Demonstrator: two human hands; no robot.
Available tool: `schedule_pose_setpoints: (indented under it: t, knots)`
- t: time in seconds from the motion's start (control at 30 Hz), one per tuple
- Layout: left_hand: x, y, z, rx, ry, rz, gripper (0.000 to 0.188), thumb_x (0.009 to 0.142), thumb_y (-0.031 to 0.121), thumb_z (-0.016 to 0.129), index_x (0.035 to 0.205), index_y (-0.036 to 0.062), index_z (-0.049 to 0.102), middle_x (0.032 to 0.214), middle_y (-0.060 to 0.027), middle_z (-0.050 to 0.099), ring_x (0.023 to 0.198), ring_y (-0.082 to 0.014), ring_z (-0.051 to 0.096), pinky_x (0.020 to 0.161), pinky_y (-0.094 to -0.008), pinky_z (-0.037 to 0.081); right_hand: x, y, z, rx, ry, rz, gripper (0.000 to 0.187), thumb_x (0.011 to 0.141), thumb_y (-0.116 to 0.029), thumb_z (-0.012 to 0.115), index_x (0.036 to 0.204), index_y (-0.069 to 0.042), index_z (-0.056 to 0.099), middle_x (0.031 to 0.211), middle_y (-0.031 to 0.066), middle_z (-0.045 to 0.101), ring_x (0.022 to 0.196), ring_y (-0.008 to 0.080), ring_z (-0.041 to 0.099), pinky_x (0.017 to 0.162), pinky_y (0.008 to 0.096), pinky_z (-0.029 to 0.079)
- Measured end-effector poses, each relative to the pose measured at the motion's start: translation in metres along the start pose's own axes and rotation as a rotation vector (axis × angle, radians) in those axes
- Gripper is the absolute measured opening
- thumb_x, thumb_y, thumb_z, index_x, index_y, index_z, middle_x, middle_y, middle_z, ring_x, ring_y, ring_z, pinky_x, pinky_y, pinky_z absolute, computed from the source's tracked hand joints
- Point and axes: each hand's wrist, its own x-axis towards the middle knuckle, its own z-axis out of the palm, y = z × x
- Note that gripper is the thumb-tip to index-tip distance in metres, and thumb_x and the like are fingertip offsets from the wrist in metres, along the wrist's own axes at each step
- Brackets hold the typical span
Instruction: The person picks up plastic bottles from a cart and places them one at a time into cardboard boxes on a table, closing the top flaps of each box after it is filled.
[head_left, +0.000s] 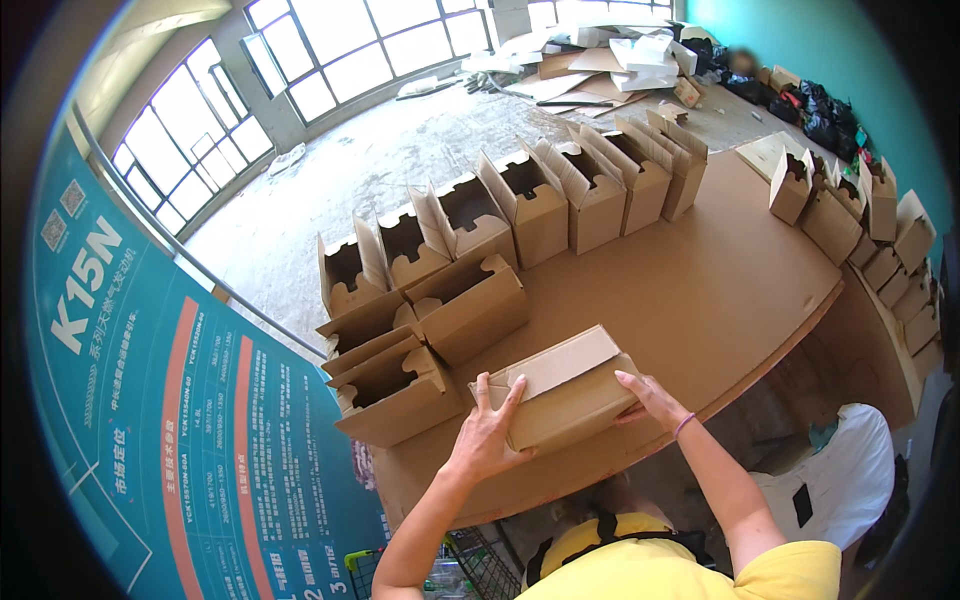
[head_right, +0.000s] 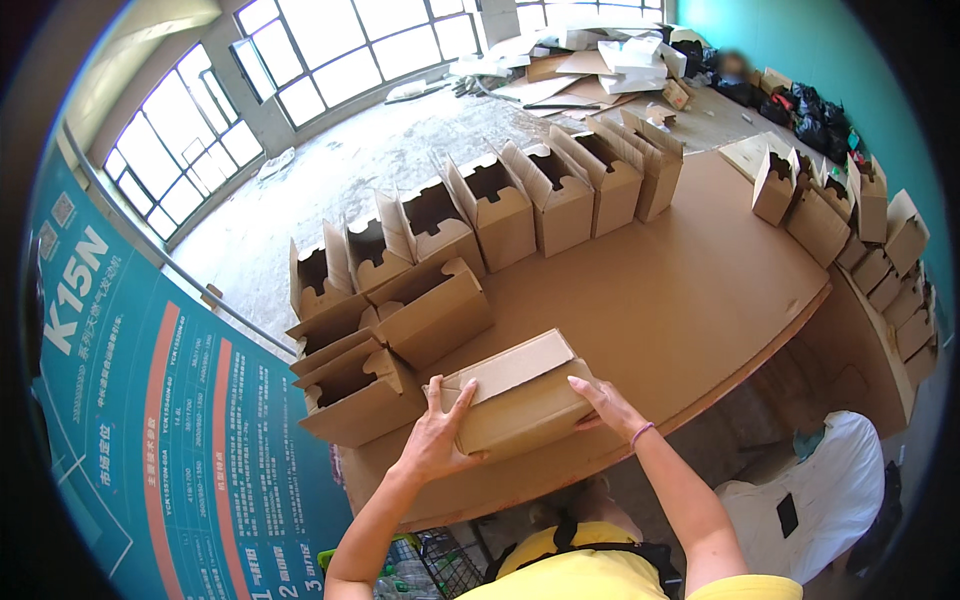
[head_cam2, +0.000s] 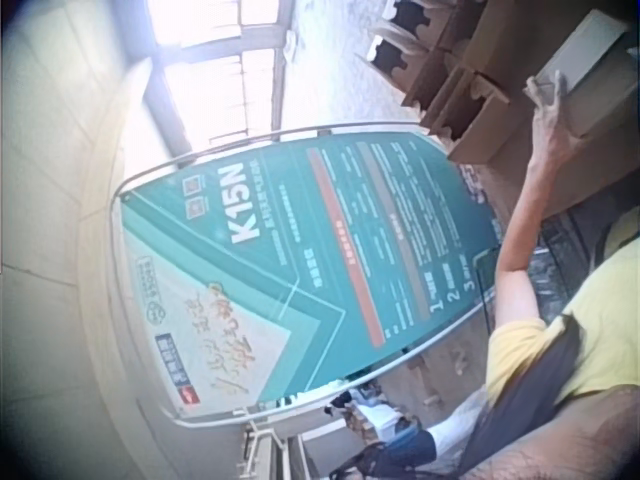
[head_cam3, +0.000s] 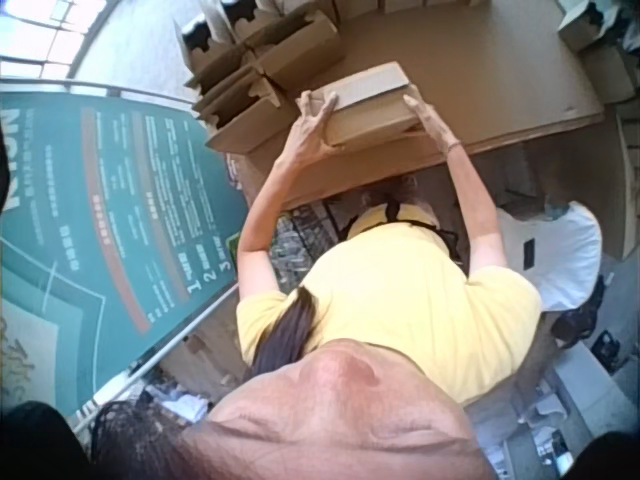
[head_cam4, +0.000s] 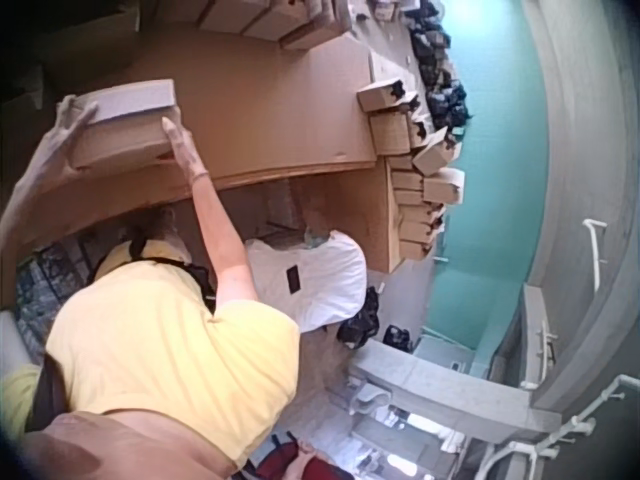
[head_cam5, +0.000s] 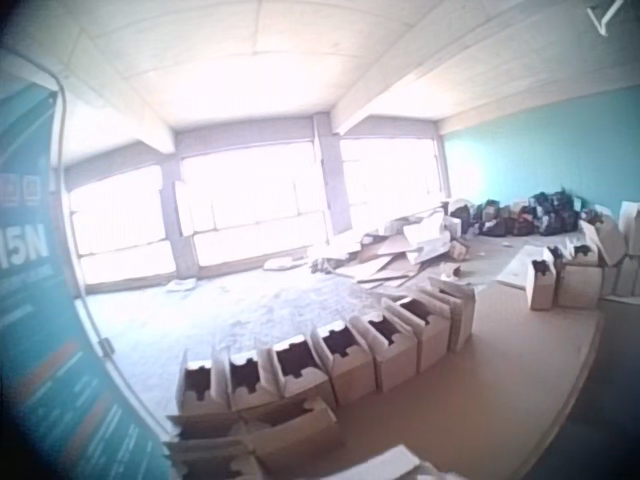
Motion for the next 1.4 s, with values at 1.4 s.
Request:
schedule_pose_setpoints:
  t: [1.4]
  knots:
    - [0.311,0.041,0.016,0.513,-0.027,-0.418,0.129,0.059,0.016,0.086,0.153,0.0234,-0.002,0.159,-0.0158,0.005,0.126,-0.0439,0.044,0.1,-0.0447,0.047,0.11,-0.159,-0.664,-1.416,1.355,-0.602,0.053,0.072,-0.008,0.068,0.122,-0.003,0.052,0.129,0.0178,0.052,0.126,0.0326,0.044,0.106,0.0433,0.036]
